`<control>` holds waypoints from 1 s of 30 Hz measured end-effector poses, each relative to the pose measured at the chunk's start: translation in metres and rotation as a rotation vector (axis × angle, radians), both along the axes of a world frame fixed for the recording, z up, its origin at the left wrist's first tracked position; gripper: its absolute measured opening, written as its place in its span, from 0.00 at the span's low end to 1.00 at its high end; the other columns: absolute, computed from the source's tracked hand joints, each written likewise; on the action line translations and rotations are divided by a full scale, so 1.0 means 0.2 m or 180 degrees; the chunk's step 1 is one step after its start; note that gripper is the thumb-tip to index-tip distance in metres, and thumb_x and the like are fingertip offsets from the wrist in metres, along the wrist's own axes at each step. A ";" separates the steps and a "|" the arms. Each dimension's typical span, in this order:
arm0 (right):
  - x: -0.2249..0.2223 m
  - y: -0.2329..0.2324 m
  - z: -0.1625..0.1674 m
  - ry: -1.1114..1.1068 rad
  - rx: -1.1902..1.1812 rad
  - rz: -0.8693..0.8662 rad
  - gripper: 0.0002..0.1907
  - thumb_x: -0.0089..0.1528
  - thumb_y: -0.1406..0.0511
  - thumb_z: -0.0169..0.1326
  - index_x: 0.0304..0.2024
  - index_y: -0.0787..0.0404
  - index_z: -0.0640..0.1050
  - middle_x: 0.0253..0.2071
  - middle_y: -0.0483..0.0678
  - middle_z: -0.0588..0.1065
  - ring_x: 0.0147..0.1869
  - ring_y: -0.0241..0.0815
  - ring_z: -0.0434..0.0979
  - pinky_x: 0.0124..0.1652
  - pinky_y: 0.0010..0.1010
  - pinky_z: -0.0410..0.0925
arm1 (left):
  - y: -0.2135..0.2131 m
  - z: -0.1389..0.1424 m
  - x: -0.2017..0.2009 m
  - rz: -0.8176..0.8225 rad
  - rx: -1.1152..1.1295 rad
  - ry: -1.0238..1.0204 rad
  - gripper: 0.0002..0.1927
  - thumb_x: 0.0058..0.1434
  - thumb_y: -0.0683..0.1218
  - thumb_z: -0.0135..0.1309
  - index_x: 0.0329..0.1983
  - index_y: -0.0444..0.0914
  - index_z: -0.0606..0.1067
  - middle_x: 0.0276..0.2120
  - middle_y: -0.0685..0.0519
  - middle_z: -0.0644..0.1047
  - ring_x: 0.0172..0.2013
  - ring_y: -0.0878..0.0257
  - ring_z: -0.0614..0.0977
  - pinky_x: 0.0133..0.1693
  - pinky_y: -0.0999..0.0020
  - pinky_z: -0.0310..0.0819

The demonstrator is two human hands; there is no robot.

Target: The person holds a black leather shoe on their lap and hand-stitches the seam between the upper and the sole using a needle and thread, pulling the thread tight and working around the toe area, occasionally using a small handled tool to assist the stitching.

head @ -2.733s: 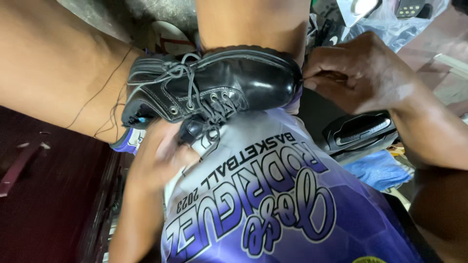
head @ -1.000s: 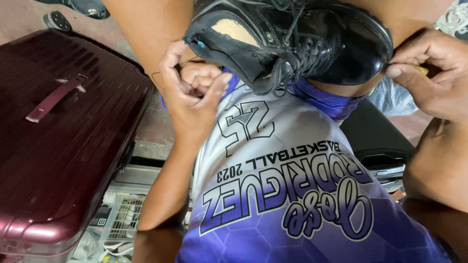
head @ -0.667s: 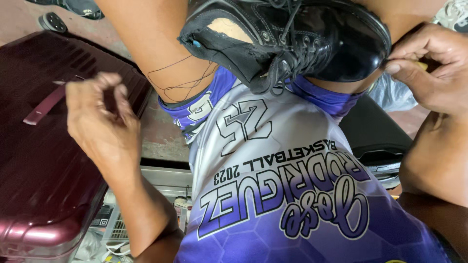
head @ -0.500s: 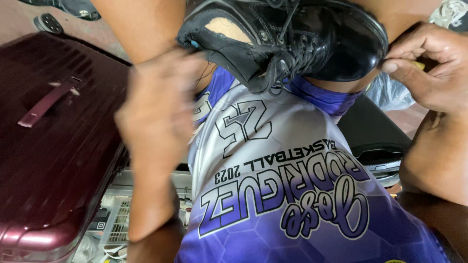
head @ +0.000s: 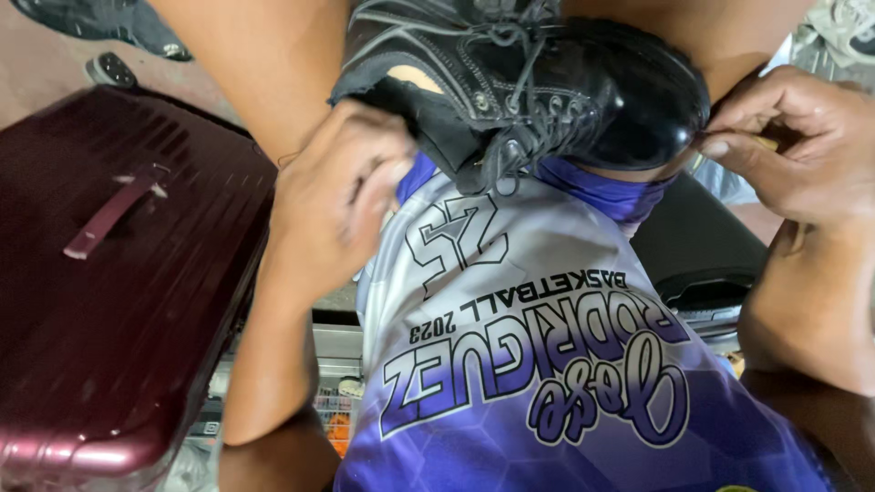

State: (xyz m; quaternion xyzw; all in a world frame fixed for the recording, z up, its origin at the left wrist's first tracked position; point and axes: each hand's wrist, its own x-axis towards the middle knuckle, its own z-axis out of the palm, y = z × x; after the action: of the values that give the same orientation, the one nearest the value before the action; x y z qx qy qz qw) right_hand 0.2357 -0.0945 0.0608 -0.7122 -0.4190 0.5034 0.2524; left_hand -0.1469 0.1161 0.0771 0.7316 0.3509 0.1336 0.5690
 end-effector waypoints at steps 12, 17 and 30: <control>-0.03 -0.01 0.10 0.0033 -0.0300 -0.0212 0.05 0.66 0.74 0.55 0.44 0.65 0.74 0.35 0.43 0.75 0.34 0.25 0.69 0.35 0.16 0.61 | -0.07 -0.08 0.00 0.1133 -0.2480 -0.1509 0.06 0.76 0.43 0.51 0.45 0.33 0.71 0.32 0.46 0.74 0.30 0.64 0.75 0.32 0.73 0.72; -0.05 -0.02 0.15 -0.0730 -0.0128 0.0251 0.05 0.69 0.73 0.61 0.43 0.65 0.76 0.32 0.45 0.74 0.32 0.30 0.70 0.33 0.20 0.61 | -0.06 -0.16 0.18 -0.0435 0.0266 0.0526 0.04 0.72 0.40 0.51 0.42 0.33 0.73 0.31 0.43 0.74 0.33 0.50 0.77 0.38 0.57 0.71; -0.10 0.15 0.30 -0.2289 0.0924 0.1846 0.04 0.59 0.71 0.62 0.36 0.60 0.79 0.28 0.52 0.79 0.28 0.51 0.78 0.28 0.40 0.70 | 0.04 -0.44 0.43 -0.2017 -0.0170 -0.0150 0.12 0.63 0.44 0.54 0.48 0.35 0.78 0.43 0.42 0.80 0.45 0.48 0.80 0.48 0.54 0.73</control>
State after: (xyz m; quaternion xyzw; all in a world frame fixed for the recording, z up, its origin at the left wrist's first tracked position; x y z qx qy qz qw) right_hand 0.2157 -0.0637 0.1212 -0.6524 -0.7269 0.2113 0.0377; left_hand -0.0604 0.1243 -0.0101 0.7860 0.0958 -0.0427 0.6093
